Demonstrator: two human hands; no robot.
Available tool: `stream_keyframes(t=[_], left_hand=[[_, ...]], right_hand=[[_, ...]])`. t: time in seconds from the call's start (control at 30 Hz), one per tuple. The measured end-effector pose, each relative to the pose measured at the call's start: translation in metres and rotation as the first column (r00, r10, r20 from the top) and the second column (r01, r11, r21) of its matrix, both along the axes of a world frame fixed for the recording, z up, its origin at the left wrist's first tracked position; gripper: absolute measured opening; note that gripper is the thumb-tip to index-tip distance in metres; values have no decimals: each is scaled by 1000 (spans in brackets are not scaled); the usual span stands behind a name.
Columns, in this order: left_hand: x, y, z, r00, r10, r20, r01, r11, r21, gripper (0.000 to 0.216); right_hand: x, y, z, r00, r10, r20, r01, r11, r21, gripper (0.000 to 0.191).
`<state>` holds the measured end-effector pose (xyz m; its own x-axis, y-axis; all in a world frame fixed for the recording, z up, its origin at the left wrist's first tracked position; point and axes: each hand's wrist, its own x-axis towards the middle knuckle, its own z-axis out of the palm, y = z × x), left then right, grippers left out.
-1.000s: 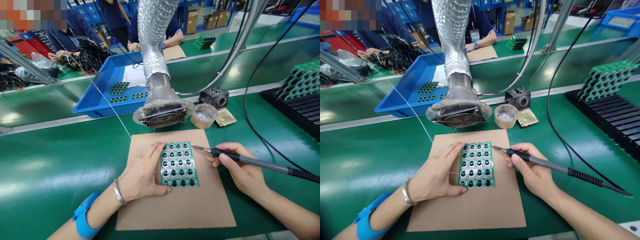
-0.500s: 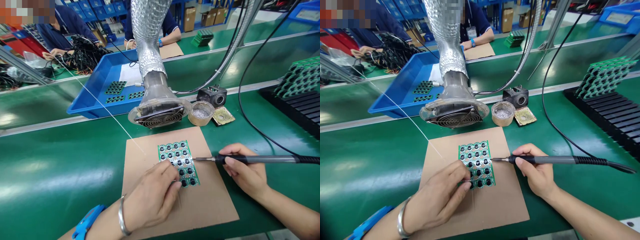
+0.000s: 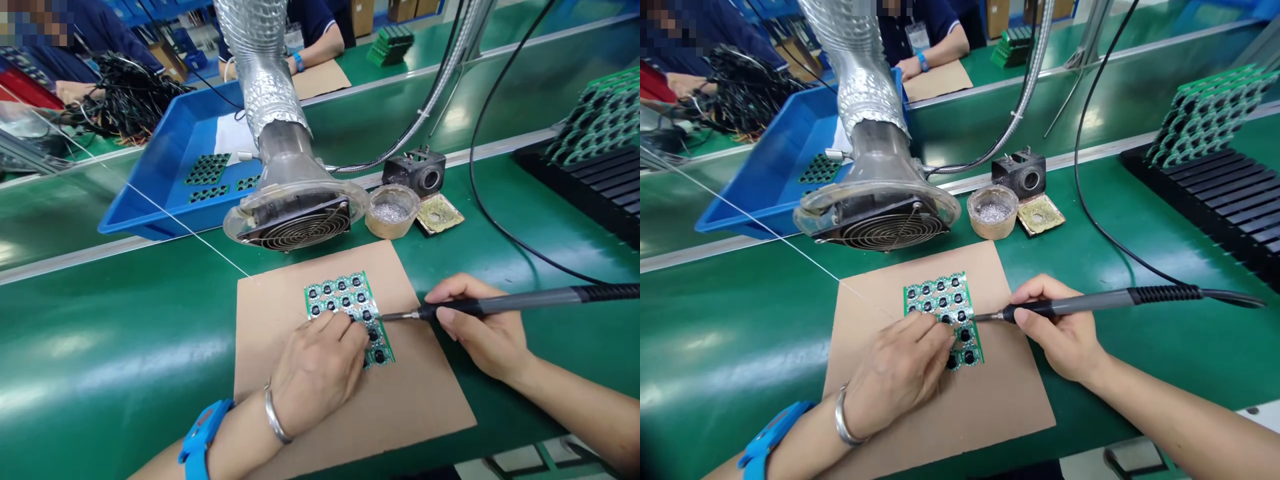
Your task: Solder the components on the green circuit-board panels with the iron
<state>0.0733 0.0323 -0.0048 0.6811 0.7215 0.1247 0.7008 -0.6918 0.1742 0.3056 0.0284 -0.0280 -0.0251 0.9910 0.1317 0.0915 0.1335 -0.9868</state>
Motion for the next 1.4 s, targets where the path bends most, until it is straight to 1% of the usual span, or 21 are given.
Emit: stream_keyframes(t=[0.2, 0.5, 0.7, 0.8, 0.87, 0.93, 0.97, 1.03, 1.07, 1.1, 1.13, 1.17, 1.23, 1.27, 1.37, 1.4], left_hand=[[0, 2, -2, 1000, 10, -9, -9, 1000, 5, 15], [1, 2, -2, 1000, 9, -6, -9, 1000, -3, 17], [1, 3, -3, 1000, 17, 5, -17, 1000, -13, 18], [-5, -2, 4, 997, 18, 69, -15, 999, -40, 17], [-11, -9, 12, 990, 3, 140, 7, 998, -70, 14], [-16, -19, 21, 977, -19, 212, 39, 995, -92, 11], [-17, -25, 24, 969, -32, 245, 56, 994, -95, 9], [-19, -37, 29, 952, -53, 302, 85, 992, -95, 8], [-20, -43, 31, 942, -64, 328, 100, 991, -93, 8], [-21, -47, 31, 933, -74, 352, 114, 989, -94, 8], [-22, -51, 32, 925, -81, 370, 125, 987, -97, 8], [-25, -53, 32, 920, -81, 384, 130, 986, -103, 8], [-34, -52, 33, 913, -64, 402, 120, 986, -115, 8], [-41, -50, 33, 912, -39, 409, 95, 988, -118, 9], [-64, -40, 32, 891, 40, 452, 4, 995, -95, 8], [-70, -38, 30, 881, 47, 471, -7, 996, -87, 6]], right_hand=[[-2, 1, 3, 999, -6, 42, 5, 1000, 21, 9], [-2, 2, 4, 996, -5, 83, 5, 1000, 8, 10], [1, 1, -1, 1000, -20, -19, 21, 1000, 13, 8], [4, -3, 1, 999, -23, -50, 26, 997, 73, 10], [3, -8, 8, 999, 41, 24, -44, 988, 148, 17], [-2, -16, 17, 965, 154, 214, -203, 952, 230, 27], [-7, -20, 20, 920, 199, 338, -295, 919, 261, 32], [-19, -30, 25, 787, 241, 568, -461, 841, 282, 35], [-26, -34, 26, 716, 247, 653, -523, 810, 267, 31], [-32, -38, 26, 657, 250, 712, -561, 792, 239, 26], [-38, -41, 26, 625, 250, 740, -569, 795, 211, 20], [-43, -44, 25, 620, 246, 745, -552, 811, 192, 14], [-49, -44, 25, 655, 222, 722, -490, 853, 182, 9], [-49, -43, 25, 678, 205, 706, -460, 867, 191, 9], [-47, -32, 26, 712, 159, 684, -432, 867, 248, 12], [-46, -28, 26, 738, 136, 661, -413, 866, 283, 15]])
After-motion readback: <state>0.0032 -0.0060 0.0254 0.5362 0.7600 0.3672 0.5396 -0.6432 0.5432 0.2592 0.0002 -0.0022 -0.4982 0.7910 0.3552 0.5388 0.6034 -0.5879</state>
